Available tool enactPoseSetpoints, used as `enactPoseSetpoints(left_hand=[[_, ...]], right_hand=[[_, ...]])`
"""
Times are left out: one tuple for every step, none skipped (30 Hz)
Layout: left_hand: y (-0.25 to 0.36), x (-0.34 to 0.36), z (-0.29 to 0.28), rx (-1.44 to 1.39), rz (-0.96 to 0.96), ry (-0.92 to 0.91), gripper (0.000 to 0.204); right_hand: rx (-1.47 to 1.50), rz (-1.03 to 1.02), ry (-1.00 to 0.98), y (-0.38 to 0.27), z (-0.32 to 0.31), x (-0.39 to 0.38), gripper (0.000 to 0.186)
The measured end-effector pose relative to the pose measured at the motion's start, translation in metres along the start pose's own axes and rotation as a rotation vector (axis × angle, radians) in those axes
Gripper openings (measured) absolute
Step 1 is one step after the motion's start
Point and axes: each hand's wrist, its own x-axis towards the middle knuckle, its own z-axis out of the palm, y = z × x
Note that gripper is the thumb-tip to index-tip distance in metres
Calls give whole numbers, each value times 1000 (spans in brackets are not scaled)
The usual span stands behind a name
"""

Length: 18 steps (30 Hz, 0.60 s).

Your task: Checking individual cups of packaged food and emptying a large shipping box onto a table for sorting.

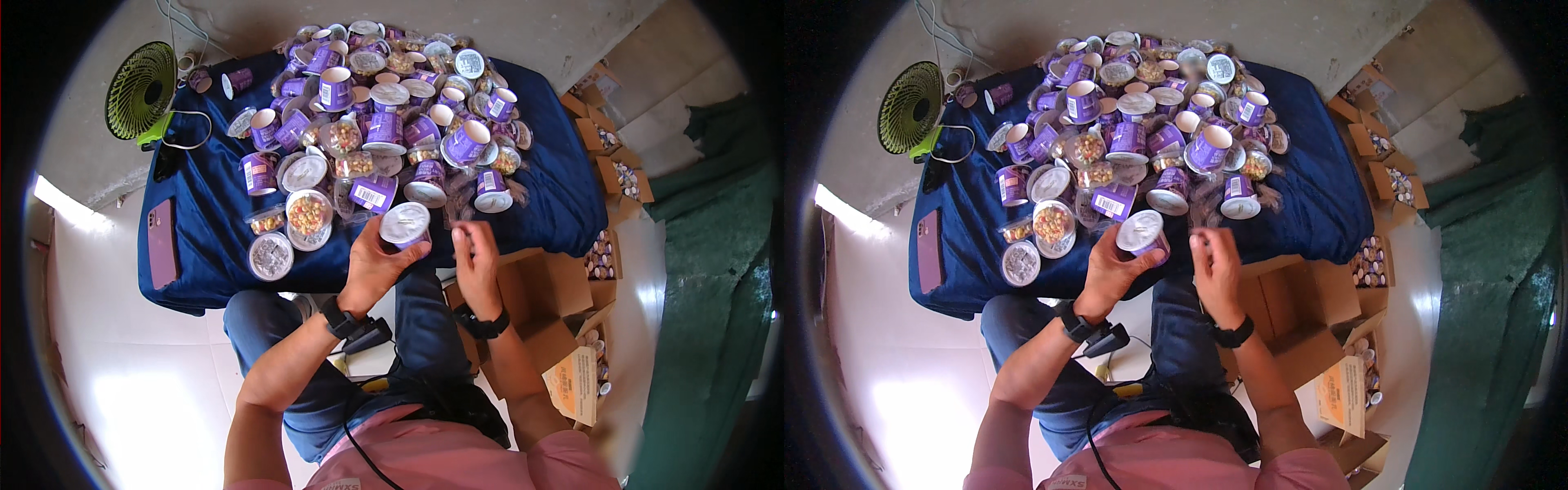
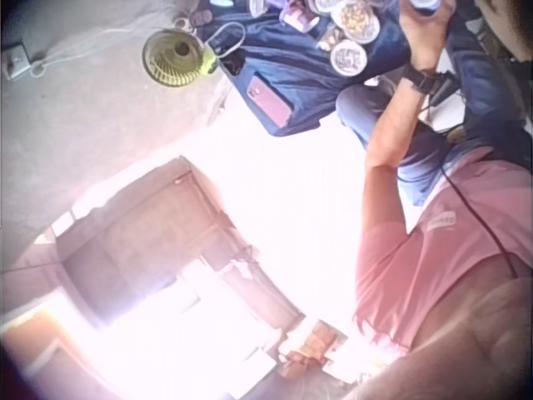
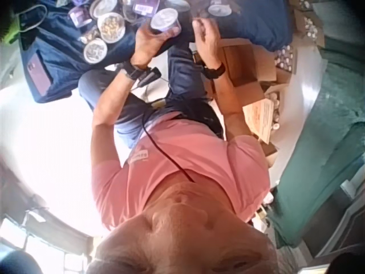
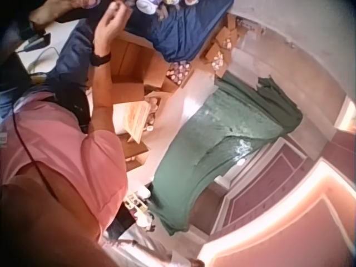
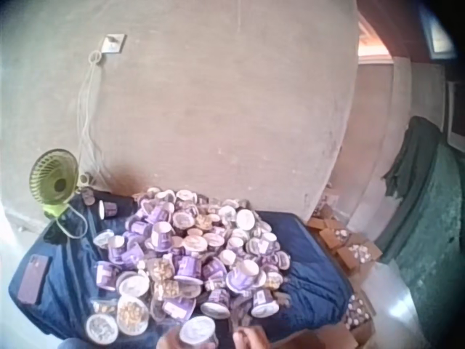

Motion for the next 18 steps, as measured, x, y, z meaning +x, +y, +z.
enactPoseSetpoints(left_hand=[[2, 2, 1, 304, 190, 27, 54], [4, 3, 2, 607, 380, 54, 59], [6, 2, 4, 790, 397, 93, 66], [4, 3, 4, 790, 399, 95, 66], [0, 6, 3, 821, 377, 92, 67], [-2, 7, 2, 851, 355, 89, 68], [-3, 7, 2, 850, 355, 89, 68], [-3, 6, 2, 856, 376, 97, 69], [-4, 6, 1, 862, 397, 103, 70], [-5, 7, -1, 863, 399, 108, 70], [-8, 7, -3, 832, 420, 92, 71], [-10, 7, -5, 801, 442, 76, 73], [-10, 7, -3, 796, 442, 72, 73], [-9, 7, -4, 780, 422, 61, 73], [-9, 7, -4, 764, 403, 50, 74], [-8, 6, -4, 764, 404, 50, 74], [-7, 6, -4, 752, 403, 47, 72], [-7, 6, -4, 740, 403, 45, 71]], right_hand=[[-163, -10, 13, 2, -5, 8, 18], [-327, -21, 25, 3, -10, 13, 19], [-330, -19, 25, 9, -12, 16, 19], [-397, -10, 15, 16, -12, 18, 19], [-464, -1, 4, 22, -13, 20, 20], [-464, -3, 6, 26, -14, 21, 20], [-436, 2, 27, 29, -14, 22, 17], [-407, 7, 48, 30, -15, 23, 15], [-356, -1, 113, 30, -16, 21, 12], [-353, -5, 112, 22, -16, 21, 12], [-201, 27, 137, 8, -16, 20, 12], [-49, 59, 161, -1, -14, 18, 13], [147, 120, 126, -5, -12, 14, 14], [346, 187, 48, -18, -11, 13, 14], [432, 202, -6, -24, -7, 11, 14], [518, 216, -60, -28, -2, 10, 15], [513, 212, -96, -30, 3, 9, 13], [404, 156, -97, -25, 9, 9, 12]])
